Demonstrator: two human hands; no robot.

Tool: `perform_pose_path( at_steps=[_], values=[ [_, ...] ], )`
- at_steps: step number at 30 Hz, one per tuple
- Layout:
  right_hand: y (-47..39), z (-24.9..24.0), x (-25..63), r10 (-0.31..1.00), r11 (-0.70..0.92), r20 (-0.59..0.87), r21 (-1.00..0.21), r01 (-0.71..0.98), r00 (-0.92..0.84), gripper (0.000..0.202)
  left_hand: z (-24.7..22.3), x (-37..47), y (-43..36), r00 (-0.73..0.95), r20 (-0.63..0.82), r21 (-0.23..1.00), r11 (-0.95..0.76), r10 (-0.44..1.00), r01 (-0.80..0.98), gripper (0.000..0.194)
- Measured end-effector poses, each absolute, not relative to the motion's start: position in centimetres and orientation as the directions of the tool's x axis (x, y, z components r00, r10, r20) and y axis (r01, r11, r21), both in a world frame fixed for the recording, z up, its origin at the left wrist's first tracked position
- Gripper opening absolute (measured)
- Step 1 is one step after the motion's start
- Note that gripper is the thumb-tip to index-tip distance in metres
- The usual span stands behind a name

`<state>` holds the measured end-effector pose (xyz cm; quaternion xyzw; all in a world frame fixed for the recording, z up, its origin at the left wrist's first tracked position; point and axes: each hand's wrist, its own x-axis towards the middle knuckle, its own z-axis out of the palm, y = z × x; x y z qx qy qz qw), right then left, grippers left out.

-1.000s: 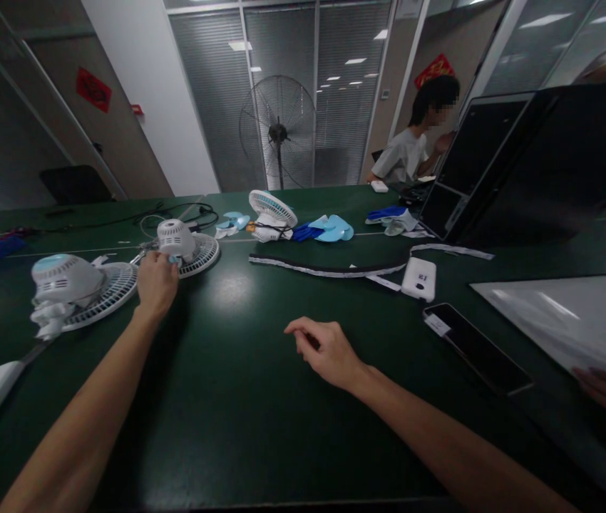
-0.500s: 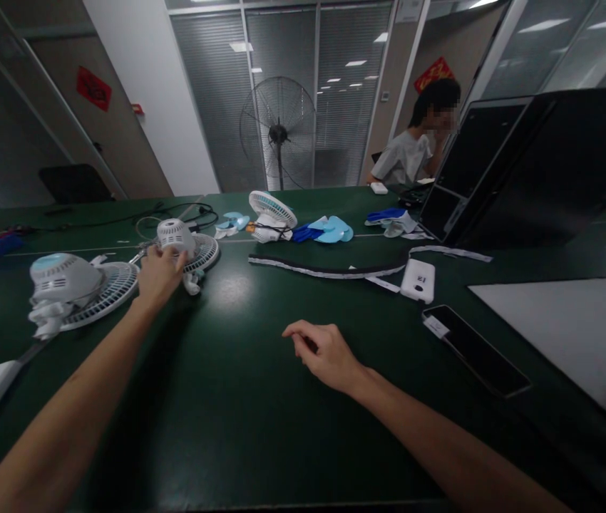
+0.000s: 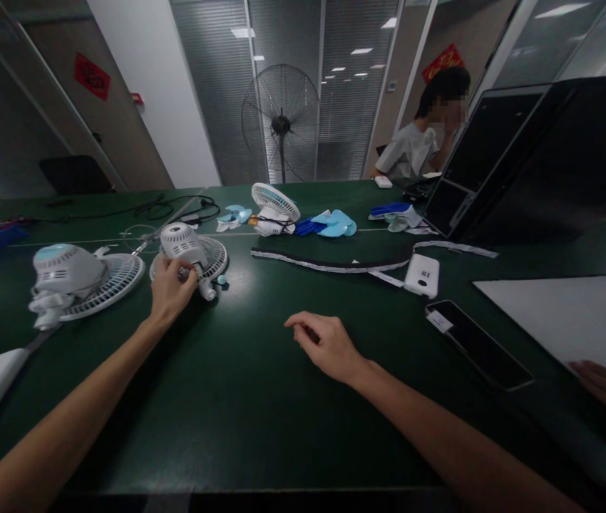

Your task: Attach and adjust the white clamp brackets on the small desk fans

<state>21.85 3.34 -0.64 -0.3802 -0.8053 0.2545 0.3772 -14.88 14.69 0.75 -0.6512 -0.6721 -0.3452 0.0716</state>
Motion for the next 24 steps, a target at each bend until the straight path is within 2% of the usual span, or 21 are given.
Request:
perform_pose_path(
  at_steps=[3,7,9,11,15,20,24],
  values=[
    [3.2,-0.3,21.6,0.79,0.606,0.411,-0.635,0.479,-0.455,0.025,0.5,-12.3,11.4,-0.06,0.571,0.432,-0.237,0.819,0.87,0.021],
    [3.1,0.4,21.3,0.765,0.645,0.386,-0.453,0.616,-0.516,0.057,0.1,-8.0,7.6,0.05,0.588,0.465,-0.388,0.807,0.795,0.016],
    [3.3,0.7,21.4,0.753,0.657,0.375,-0.383,0.649,-0.541,0.067,-0.1,-5.9,6.1,0.108,0.595,0.488,-0.464,0.796,0.739,0.012],
    [3.5,1.0,21.8,0.706,0.707,0.36,-0.31,0.636,-0.61,0.066,-0.3,-3.8,5.0,0.166,0.6,0.506,-0.532,0.783,0.679,0.008],
    [3.9,0.8,22.7,0.538,0.84,0.353,-0.141,0.525,-0.766,0.049,-0.5,0.0,3.8,0.268,0.598,0.563,-0.634,0.755,0.53,0.003],
    [3.7,-0.6,22.9,0.394,0.899,0.437,0.001,0.438,-0.809,0.043,-0.2,2.9,3.2,0.264,0.561,0.681,-0.618,0.785,0.392,0.002],
    [2.8,-1.1,21.8,0.284,0.932,0.461,0.074,0.356,-0.841,0.043,0.4,2.2,2.6,0.284,0.562,0.701,-0.63,0.777,0.335,0.014]
  ],
)
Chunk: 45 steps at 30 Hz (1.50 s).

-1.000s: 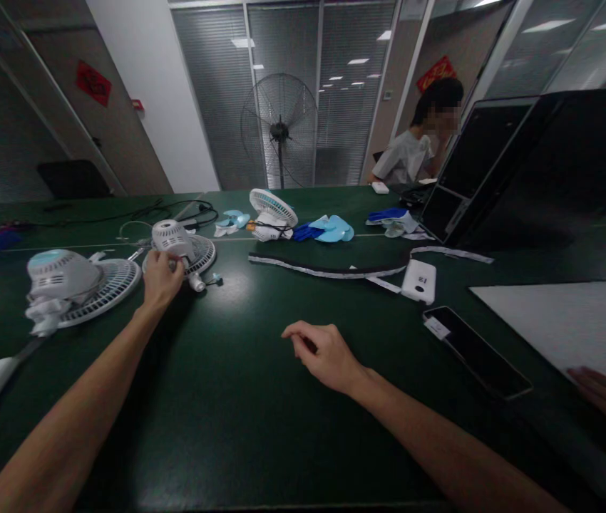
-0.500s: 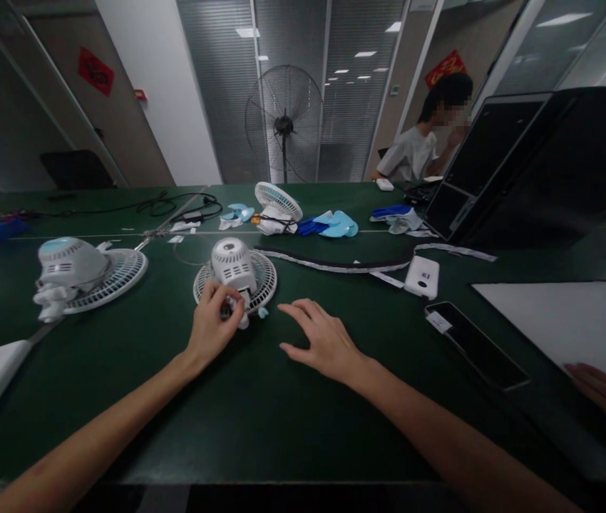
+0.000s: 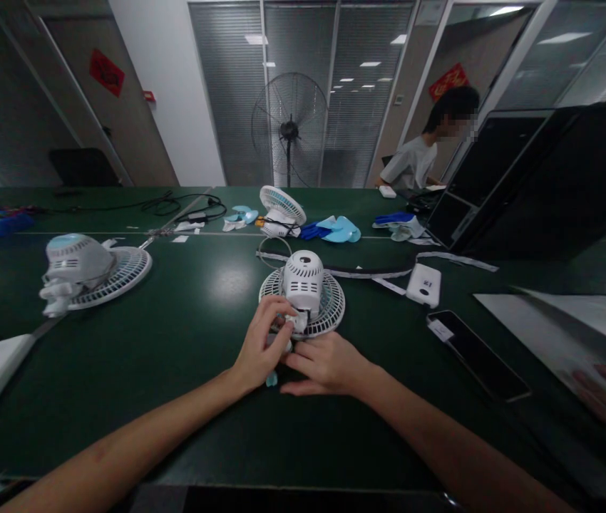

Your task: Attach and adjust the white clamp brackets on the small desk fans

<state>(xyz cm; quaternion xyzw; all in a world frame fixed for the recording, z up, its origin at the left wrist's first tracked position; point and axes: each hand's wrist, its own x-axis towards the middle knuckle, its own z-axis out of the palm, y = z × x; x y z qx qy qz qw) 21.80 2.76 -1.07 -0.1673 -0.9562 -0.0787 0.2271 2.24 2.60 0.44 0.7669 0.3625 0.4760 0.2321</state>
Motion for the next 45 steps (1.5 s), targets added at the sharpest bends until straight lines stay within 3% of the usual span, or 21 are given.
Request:
perform_pose_path(
  at_steps=[3,5,8,11,14,17,20,23,32,35,41,45],
  values=[
    [2.0,-0.8,20.6,0.269,0.941,0.431,0.072,0.33,-0.861,0.052,0.7,0.3,2.3,0.256,0.632,0.608,-0.672,0.732,0.423,0.023],
    [1.6,-0.6,20.0,0.28,0.945,0.382,0.051,0.323,-0.881,0.049,0.8,-1.3,2.4,0.392,0.622,0.515,-0.731,0.678,0.448,0.024],
    [1.4,-0.3,19.8,0.277,0.956,0.328,-0.001,0.293,-0.903,0.033,0.5,-3.1,2.6,0.709,0.444,0.35,-0.834,0.548,0.426,0.024],
    [1.2,-0.4,20.3,0.246,0.968,0.36,-0.054,0.243,-0.9,0.02,-0.1,-3.6,2.6,0.757,0.311,0.282,-0.817,0.574,0.503,0.022],
    [1.1,-0.3,21.2,0.271,0.962,0.577,-0.142,0.232,-0.77,0.014,-0.9,-3.4,2.4,0.66,0.275,0.396,-0.708,0.699,0.585,0.02],
    [1.8,0.1,22.2,0.492,0.867,0.79,-0.404,0.292,-0.366,0.017,-0.8,-3.1,2.1,0.517,0.265,0.573,-0.564,0.814,0.595,0.026],
    [3.4,0.0,22.9,0.75,0.648,0.661,-0.736,0.196,0.0,0.015,0.3,-2.5,1.5,0.429,0.234,0.693,-0.459,0.872,0.556,0.035],
    [4.5,-0.7,23.0,0.85,0.527,0.528,-0.849,0.03,0.0,0.013,1.4,-1.6,0.9,0.41,0.183,0.737,-0.4,0.894,0.544,0.029],
    [3.2,-0.3,21.2,0.81,0.585,0.574,-0.806,0.093,-0.122,0.012,1.4,0.4,0.3,0.306,0.123,0.749,-0.291,0.944,0.595,0.031],
    [3.0,-0.3,20.9,0.81,0.583,0.57,-0.807,0.095,-0.137,0.012,1.6,1.0,-0.2,0.264,0.089,0.767,-0.236,0.96,0.596,0.04],
    [3.0,-0.7,20.9,0.829,0.558,0.55,-0.825,0.083,-0.105,0.013,1.5,1.7,-1.0,0.301,0.115,0.87,-0.242,0.947,0.43,0.038],
    [3.0,-0.9,20.8,0.839,0.544,0.542,-0.839,0.029,-0.053,0.013,0.8,1.7,-0.7,0.286,0.056,0.933,-0.152,0.957,0.327,0.041]
  ],
)
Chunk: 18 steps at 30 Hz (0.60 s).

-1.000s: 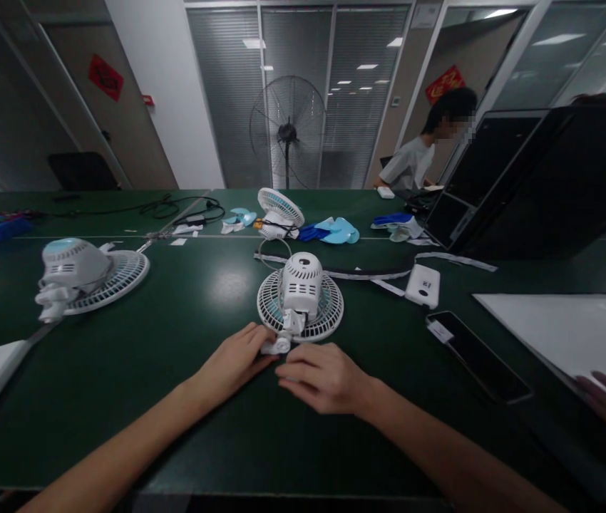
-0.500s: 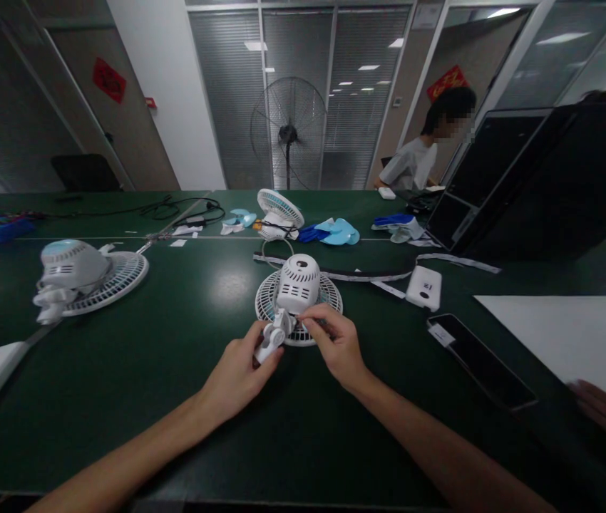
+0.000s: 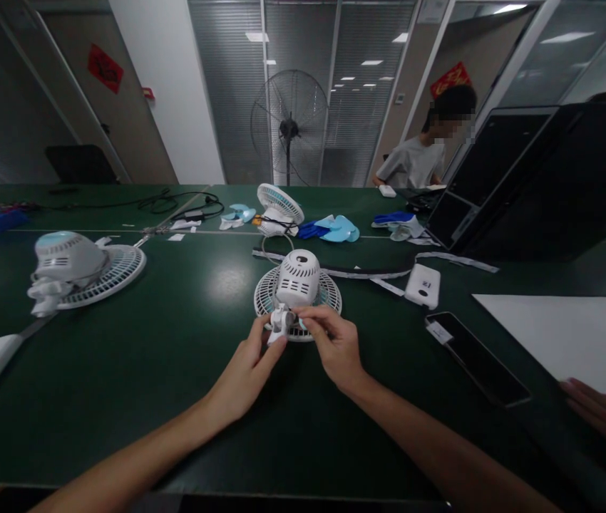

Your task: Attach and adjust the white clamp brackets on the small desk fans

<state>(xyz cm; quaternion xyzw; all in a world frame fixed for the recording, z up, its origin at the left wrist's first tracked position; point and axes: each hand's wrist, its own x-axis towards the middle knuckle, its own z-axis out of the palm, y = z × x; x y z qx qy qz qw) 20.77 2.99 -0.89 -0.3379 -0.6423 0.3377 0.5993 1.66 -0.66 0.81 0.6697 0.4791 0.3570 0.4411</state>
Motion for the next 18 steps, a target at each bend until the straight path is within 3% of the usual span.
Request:
perform_pose_path(
  at_steps=[4,11,18],
  values=[
    [3.0,-1.2,20.5,0.869,0.494,0.495,-0.868,-0.056,0.003,0.015,0.1,1.7,-0.7,0.315,0.017,0.952,-0.112,0.949,0.284,0.043],
    [3.1,-0.9,20.4,0.842,0.536,0.536,-0.844,0.011,0.054,0.011,-0.2,1.9,-1.0,0.28,0.051,0.948,-0.135,0.959,0.289,0.034],
    [3.4,-0.8,20.5,0.746,0.594,0.657,-0.73,0.339,0.107,0.015,-0.4,2.3,-0.5,0.247,0.059,0.951,-0.13,0.967,0.282,0.033]
  ],
)
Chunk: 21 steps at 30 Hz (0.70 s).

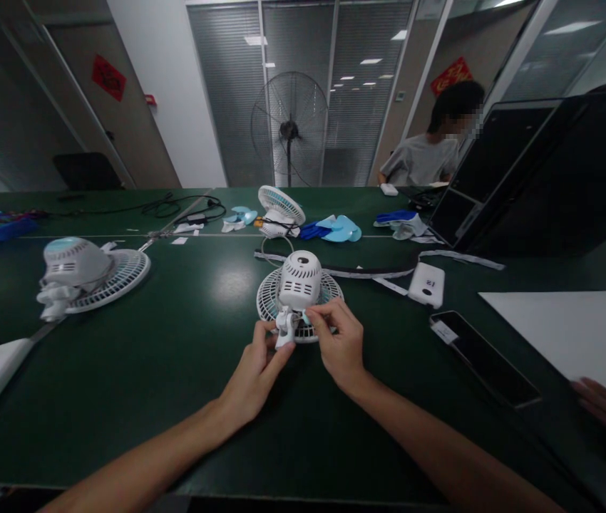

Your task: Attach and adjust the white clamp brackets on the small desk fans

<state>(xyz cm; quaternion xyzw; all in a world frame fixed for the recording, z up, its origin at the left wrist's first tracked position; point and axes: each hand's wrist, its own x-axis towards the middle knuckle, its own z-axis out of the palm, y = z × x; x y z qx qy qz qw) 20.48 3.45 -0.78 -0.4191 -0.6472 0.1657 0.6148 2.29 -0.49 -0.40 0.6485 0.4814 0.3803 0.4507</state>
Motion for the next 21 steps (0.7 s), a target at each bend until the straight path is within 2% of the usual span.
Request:
perform_pose_path(
  at_steps=[4,10,15,18,21],
  values=[
    [3.4,-1.09,20.52,0.71,0.655,0.704,-0.656,0.375,-0.009,0.016,-0.38,2.11,-0.39,0.21,0.097,0.939,-0.16,0.973,0.304,0.032],
    [3.13,-1.06,20.21,0.706,0.683,0.698,-0.627,0.374,-0.119,0.015,0.22,2.08,-0.4,0.281,0.155,0.929,-0.236,0.947,0.283,0.029],
    [3.36,-0.92,20.96,0.636,0.767,0.715,-0.543,0.342,-0.291,0.03,0.17,1.94,-0.09,0.259,0.155,0.937,-0.225,0.953,0.268,0.034],
    [3.31,-0.75,20.99,0.675,0.735,0.687,-0.598,0.319,-0.268,0.026,0.02,1.75,0.07,0.259,0.165,0.933,-0.236,0.952,0.273,0.041],
    [3.11,-0.82,20.31,0.831,0.551,0.525,-0.821,0.147,-0.183,0.014,-0.02,1.5,0.22,0.273,0.162,0.922,-0.244,0.948,0.301,0.04]
  ],
)
